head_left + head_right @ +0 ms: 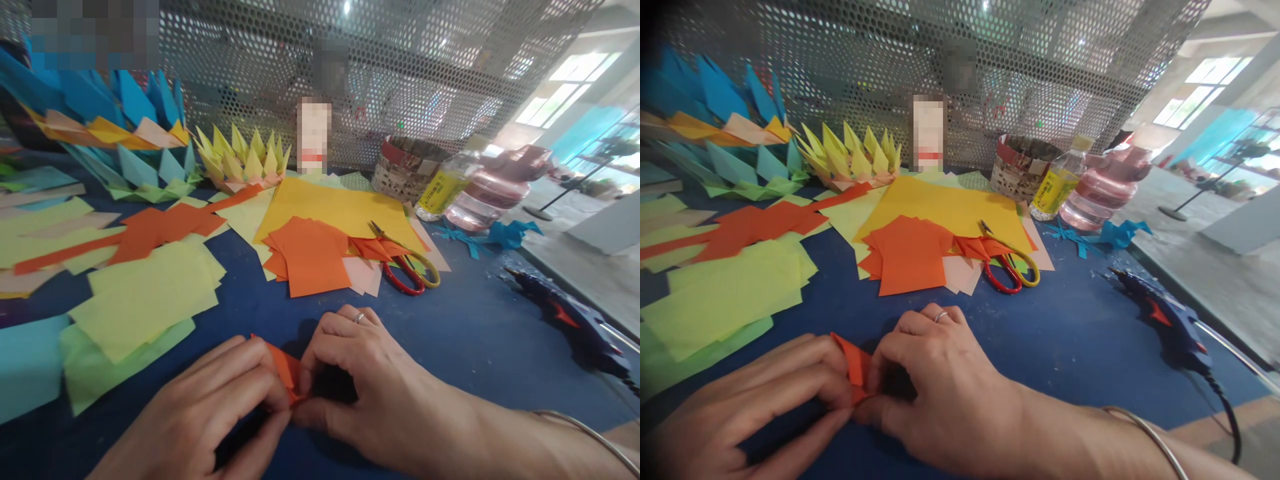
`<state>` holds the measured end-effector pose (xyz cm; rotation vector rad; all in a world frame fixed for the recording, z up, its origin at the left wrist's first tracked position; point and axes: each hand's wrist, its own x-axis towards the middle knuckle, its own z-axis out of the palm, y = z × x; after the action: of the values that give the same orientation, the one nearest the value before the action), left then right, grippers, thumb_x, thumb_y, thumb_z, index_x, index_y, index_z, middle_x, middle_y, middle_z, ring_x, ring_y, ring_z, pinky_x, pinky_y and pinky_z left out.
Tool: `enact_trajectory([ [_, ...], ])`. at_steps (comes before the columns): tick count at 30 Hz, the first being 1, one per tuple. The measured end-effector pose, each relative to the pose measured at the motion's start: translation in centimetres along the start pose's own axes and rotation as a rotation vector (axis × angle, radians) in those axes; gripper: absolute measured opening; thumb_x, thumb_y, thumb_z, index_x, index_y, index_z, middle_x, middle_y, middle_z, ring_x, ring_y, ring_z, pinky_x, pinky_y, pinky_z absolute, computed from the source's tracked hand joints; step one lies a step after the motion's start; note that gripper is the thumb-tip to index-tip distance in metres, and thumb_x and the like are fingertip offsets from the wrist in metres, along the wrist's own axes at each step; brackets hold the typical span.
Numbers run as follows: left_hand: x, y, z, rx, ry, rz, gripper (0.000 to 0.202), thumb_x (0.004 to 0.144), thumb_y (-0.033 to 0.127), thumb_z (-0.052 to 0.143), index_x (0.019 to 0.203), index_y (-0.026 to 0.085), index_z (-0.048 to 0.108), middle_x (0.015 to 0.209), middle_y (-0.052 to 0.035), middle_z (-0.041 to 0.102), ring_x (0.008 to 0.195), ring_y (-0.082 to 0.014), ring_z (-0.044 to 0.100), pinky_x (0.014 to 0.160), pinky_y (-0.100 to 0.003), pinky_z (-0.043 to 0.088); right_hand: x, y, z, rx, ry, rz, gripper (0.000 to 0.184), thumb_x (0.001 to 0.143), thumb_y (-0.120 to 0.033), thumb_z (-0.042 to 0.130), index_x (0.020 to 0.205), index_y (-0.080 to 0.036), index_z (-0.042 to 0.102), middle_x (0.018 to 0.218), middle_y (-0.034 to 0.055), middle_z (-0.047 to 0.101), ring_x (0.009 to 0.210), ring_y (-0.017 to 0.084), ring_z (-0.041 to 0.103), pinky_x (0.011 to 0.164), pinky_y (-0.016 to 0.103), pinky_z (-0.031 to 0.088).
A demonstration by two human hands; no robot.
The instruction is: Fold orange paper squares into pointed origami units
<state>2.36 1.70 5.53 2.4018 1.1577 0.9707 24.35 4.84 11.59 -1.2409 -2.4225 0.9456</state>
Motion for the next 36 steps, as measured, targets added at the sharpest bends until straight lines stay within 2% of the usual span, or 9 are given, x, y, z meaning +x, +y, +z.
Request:
enact_trajectory([
  [6,-0.4,0.0,0.3,-0.007,0.003,-0.028,0.021,0.1,0.037,0.062,0.081,0.026,0.065,0.075,0.0005,0.065,0.076,-0.0175,0.07,0.067,-0.024,0.06,0.1,-0.1,-0.1,-0.01,-0.005,0.0,0.023,0.088,-0.029,0.09,0.084,-0.021,0.069,0.091,-0.0041,0.07,0.093,0.017,0.061,0.09,0.036,0.037],
  [14,0.6,-0.2,-0.5,-0.002,-0.041,0.038,0.022,0.101,0.014,0.049,0.087,0.027,0.059,0.082,0.0038,0.064,0.075,-0.0121,0.067,0.064,-0.022,0.053,0.0,-0.2,0.0,-0.021,0.001,0.011,0.023,0.086,-0.024,0.09,0.083,-0.021,0.067,0.092,-0.0041,0.07,0.093,0.018,0.06,0.091,0.036,0.036],
  [18,0.5,-0.3,-0.6,-0.012,-0.066,0.045,0.021,0.102,0.016,0.048,0.088,0.028,0.057,0.084,0.0046,0.063,0.078,-0.0111,0.067,0.067,-0.021,0.053,-0.1,-0.1,0.0,-0.016,-0.006,-0.004,0.022,0.088,-0.028,0.089,0.084,-0.021,0.068,0.092,-0.0043,0.07,0.094,0.018,0.061,0.09,0.037,0.036],
  [23,0.4,-0.2,-0.7,-0.008,-0.059,0.045,0.021,0.102,0.015,0.048,0.088,0.028,0.057,0.084,0.0053,0.063,0.078,-0.0098,0.067,0.067,-0.018,0.052,0.1,0.0,0.1,-0.004,0.014,0.003,0.023,0.084,-0.019,0.091,0.084,-0.021,0.069,0.091,-0.0051,0.07,0.094,0.017,0.061,0.09,0.035,0.036],
  [28,0.8,0.0,-0.6,-0.001,-0.047,0.044,0.02,0.101,0.015,0.049,0.088,0.028,0.056,0.083,0.0052,0.063,0.076,-0.011,0.067,0.066,-0.02,0.052,0.2,-0.2,-0.1,-0.023,-0.013,0.011,0.028,0.083,-0.032,0.094,0.082,-0.021,0.069,0.091,-0.0045,0.069,0.093,0.018,0.06,0.091,0.037,0.036],
  [34,1.0,0.2,-0.7,-0.019,-0.04,0.023,0.02,0.1,0.016,0.049,0.086,0.028,0.056,0.082,0.0057,0.064,0.075,-0.0111,0.067,0.065,-0.019,0.052,0.1,-0.2,0.2,0.021,0.008,0.016,0.031,0.077,-0.022,0.098,0.082,-0.022,0.068,0.09,-0.0061,0.07,0.093,0.017,0.06,0.09,0.035,0.035],
  [36,0.8,0.2,-0.7,-0.017,-0.034,-0.016,0.015,0.098,0.018,0.052,0.089,0.029,0.056,0.081,0.0064,0.065,0.073,-0.011,0.067,0.063,-0.018,0.052,0.2,-0.1,0.4,0.025,0.01,0.024,0.033,0.076,-0.022,0.099,0.08,-0.021,0.067,0.089,-0.0061,0.069,0.092,0.017,0.06,0.089,0.035,0.035],
])
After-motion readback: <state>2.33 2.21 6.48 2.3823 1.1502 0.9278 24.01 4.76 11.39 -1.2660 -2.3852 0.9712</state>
